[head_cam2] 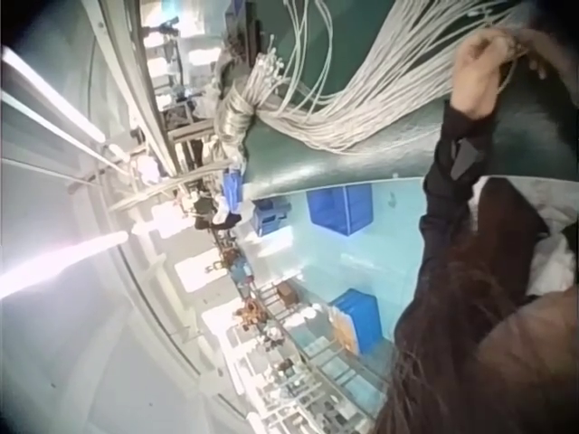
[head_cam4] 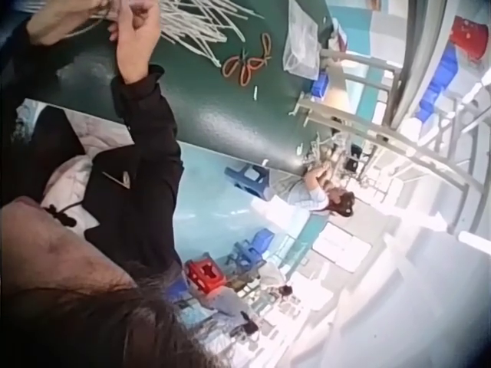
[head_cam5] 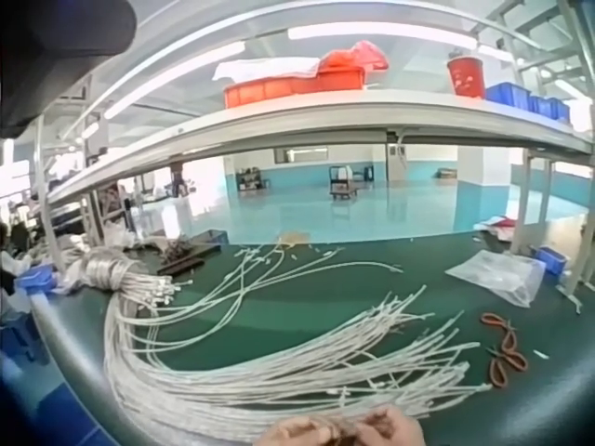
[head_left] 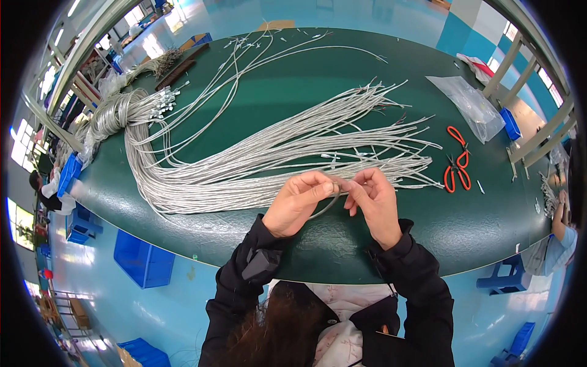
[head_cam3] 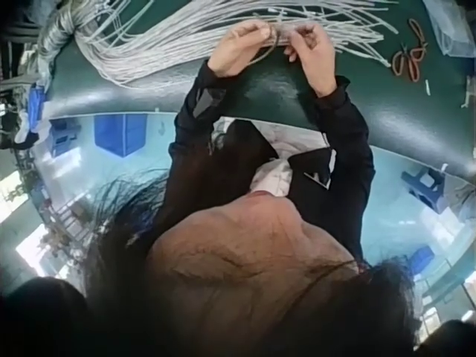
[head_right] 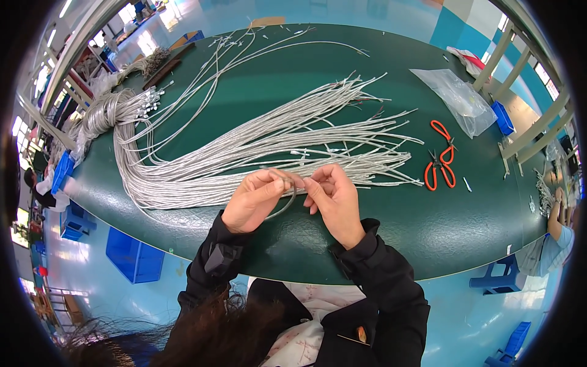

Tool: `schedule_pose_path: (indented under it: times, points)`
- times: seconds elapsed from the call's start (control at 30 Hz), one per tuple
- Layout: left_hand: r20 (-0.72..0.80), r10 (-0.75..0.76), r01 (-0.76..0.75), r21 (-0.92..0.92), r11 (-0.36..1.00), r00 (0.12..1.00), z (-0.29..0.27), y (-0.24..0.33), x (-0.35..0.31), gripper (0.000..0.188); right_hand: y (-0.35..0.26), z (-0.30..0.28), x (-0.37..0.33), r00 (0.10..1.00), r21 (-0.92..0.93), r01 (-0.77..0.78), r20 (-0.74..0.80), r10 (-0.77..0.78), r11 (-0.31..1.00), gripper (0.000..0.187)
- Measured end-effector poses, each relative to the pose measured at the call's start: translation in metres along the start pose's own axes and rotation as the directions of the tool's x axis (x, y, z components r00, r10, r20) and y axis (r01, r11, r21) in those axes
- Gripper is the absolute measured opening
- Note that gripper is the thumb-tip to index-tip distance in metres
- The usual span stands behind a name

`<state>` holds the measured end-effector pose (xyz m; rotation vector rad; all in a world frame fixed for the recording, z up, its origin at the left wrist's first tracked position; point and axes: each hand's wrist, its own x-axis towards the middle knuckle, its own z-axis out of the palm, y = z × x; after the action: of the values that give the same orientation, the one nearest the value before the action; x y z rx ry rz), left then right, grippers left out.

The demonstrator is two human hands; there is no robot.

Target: The person picks up a wire from a bundle, trims the insulation with shears, and twists the exposed metal strands by hand.

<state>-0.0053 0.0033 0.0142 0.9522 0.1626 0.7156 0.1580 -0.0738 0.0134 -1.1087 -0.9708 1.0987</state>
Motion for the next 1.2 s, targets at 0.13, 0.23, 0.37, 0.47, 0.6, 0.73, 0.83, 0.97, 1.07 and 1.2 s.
schedule_pose_path:
  times: [0.13,0.23,0.37,0.47,0.6,0.73,0.83,0.97,1.07,1.2]
  points:
    - [-0.203,-0.072,0.092,0.094,0.991,0.976,0.003,-0.004,-0.002,0.010,-0.013,0.008,-0.004,0.991,-0.021,0.116,-0.069,-0.117,0.993,0.019]
    - [-0.190,0.006,0.050,0.290,0.956,0.982,0.004,-0.011,-0.001,0.010,-0.014,0.008,-0.005,0.989,-0.089,0.132,-0.052,-0.137,0.987,0.020]
    - [-0.182,0.118,-0.018,0.475,0.880,0.976,0.012,-0.017,-0.001,0.009,-0.007,0.008,-0.003,0.994,-0.192,0.090,-0.039,-0.099,0.977,0.018]
    - [-0.183,0.158,-0.041,0.521,0.852,0.970,0.017,-0.021,-0.003,0.008,-0.007,0.007,-0.007,0.997,-0.186,0.045,-0.051,-0.055,0.981,0.016]
    - [-0.211,0.198,-0.055,0.539,0.840,0.957,0.015,-0.022,-0.001,0.007,-0.011,0.004,-0.007,0.996,-0.091,0.034,-0.079,-0.042,0.995,0.013]
    - [-0.230,0.232,-0.058,0.578,0.814,0.945,0.012,-0.024,0.001,0.007,-0.033,-0.024,-0.010,0.970,-0.109,0.135,-0.190,-0.154,0.985,0.011]
    - [-0.234,0.221,-0.028,0.623,0.782,0.947,0.011,-0.022,0.001,0.006,-0.053,-0.063,-0.009,0.914,-0.253,0.199,-0.299,-0.273,0.947,0.011]
    - [-0.271,0.196,-0.013,0.556,0.831,0.942,0.009,-0.018,-0.001,0.006,-0.067,-0.147,-0.009,0.813,-0.575,0.103,-0.421,-0.402,0.811,0.011]
    - [-0.258,0.168,-0.008,0.523,0.852,0.951,0.013,-0.017,-0.001,0.006,-0.068,-0.206,-0.017,0.801,-0.831,-0.112,-0.400,-0.446,0.545,0.014]
    - [-0.261,0.147,0.017,0.538,0.843,0.954,0.015,-0.020,0.000,0.006,-0.035,-0.256,-0.020,0.852,-0.982,-0.185,-0.181,-0.490,0.041,0.020]
